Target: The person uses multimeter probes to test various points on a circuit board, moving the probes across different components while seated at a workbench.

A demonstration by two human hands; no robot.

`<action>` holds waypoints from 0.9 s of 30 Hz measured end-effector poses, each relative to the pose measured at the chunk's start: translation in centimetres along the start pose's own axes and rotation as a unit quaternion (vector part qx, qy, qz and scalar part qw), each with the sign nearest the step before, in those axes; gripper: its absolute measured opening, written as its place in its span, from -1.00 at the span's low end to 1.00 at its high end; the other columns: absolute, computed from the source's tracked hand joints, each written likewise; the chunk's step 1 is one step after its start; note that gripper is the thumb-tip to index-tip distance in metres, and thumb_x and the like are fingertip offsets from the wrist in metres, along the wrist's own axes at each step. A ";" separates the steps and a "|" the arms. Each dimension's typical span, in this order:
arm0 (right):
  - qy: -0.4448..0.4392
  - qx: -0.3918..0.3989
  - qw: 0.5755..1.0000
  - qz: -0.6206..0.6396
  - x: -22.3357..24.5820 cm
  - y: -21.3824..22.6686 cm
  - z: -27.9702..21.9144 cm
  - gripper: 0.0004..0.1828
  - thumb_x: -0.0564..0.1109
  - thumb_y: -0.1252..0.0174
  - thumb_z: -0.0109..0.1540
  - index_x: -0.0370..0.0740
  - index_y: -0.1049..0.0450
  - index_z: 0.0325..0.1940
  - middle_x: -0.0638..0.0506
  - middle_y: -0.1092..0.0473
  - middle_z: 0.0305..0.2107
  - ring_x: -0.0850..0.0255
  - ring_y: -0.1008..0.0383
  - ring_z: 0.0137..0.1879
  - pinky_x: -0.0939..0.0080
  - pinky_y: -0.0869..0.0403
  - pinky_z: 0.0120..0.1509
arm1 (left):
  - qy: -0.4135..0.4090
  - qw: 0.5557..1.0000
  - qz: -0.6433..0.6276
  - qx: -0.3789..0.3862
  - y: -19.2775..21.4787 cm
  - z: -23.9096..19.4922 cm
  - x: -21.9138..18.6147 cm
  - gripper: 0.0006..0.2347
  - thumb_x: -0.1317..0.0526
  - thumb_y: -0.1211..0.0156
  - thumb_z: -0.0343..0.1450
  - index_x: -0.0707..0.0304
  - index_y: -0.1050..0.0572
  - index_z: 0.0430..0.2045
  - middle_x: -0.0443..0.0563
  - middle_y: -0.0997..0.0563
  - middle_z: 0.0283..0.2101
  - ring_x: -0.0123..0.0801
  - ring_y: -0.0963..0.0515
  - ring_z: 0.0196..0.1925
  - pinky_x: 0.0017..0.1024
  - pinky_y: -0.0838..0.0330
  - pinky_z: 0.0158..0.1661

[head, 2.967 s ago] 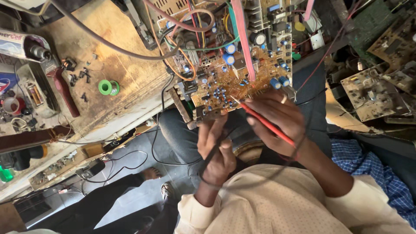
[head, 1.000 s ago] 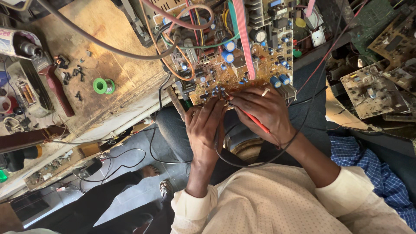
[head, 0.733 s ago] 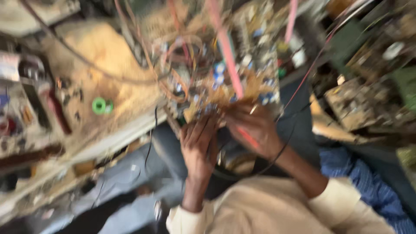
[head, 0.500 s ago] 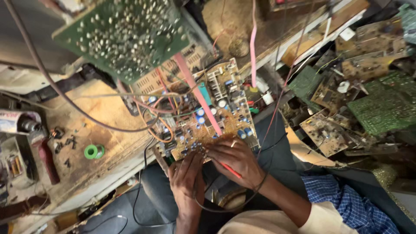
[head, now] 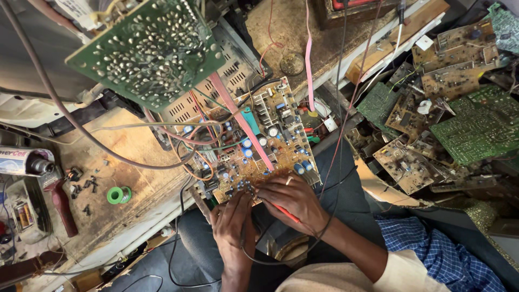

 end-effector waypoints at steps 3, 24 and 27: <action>0.000 0.001 1.000 -0.003 0.1 0.0 -0.1 -0.69 -0.24 -0.37 0.12 -0.19 -0.61 -0.03 0.05 -0.58 -0.06 0.21 -0.57 0.08 0.18 -0.48 0.14 | 0.000 1.000 -0.005 -0.006 0.0 -0.2 0.1 -0.70 0.48 -0.19 0.31 0.31 -0.60 -0.09 0.08 -0.67 0.00 -0.13 -0.61 -0.09 -0.26 -0.35 0.07; -0.001 0.025 0.999 0.045 -0.2 0.2 0.0 -0.68 -0.19 -0.34 0.19 -0.12 -0.62 0.04 0.11 -0.59 -0.08 0.23 -0.57 0.07 0.19 -0.44 0.09 | 0.011 1.000 0.000 -0.004 0.1 -0.1 0.1 -0.71 0.47 -0.21 0.31 0.32 -0.61 -0.10 0.07 -0.67 -0.02 -0.12 -0.60 -0.11 -0.27 -0.34 0.05; 0.000 0.032 0.998 0.049 -0.2 0.2 0.0 -0.68 -0.19 -0.34 0.19 -0.14 -0.62 0.05 0.11 -0.59 -0.09 0.22 -0.57 0.06 0.17 -0.44 0.08 | 0.009 1.000 -0.001 -0.002 0.1 -0.2 0.2 -0.70 0.48 -0.21 0.30 0.31 -0.61 -0.10 0.07 -0.67 -0.01 -0.12 -0.60 -0.11 -0.25 -0.34 0.05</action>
Point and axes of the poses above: each hand's wrist, its own z-axis towards the middle knuckle, its own y-axis out of the back of the hand, x = y × z, the point moved 7 cm from there along z, towards the middle knuckle
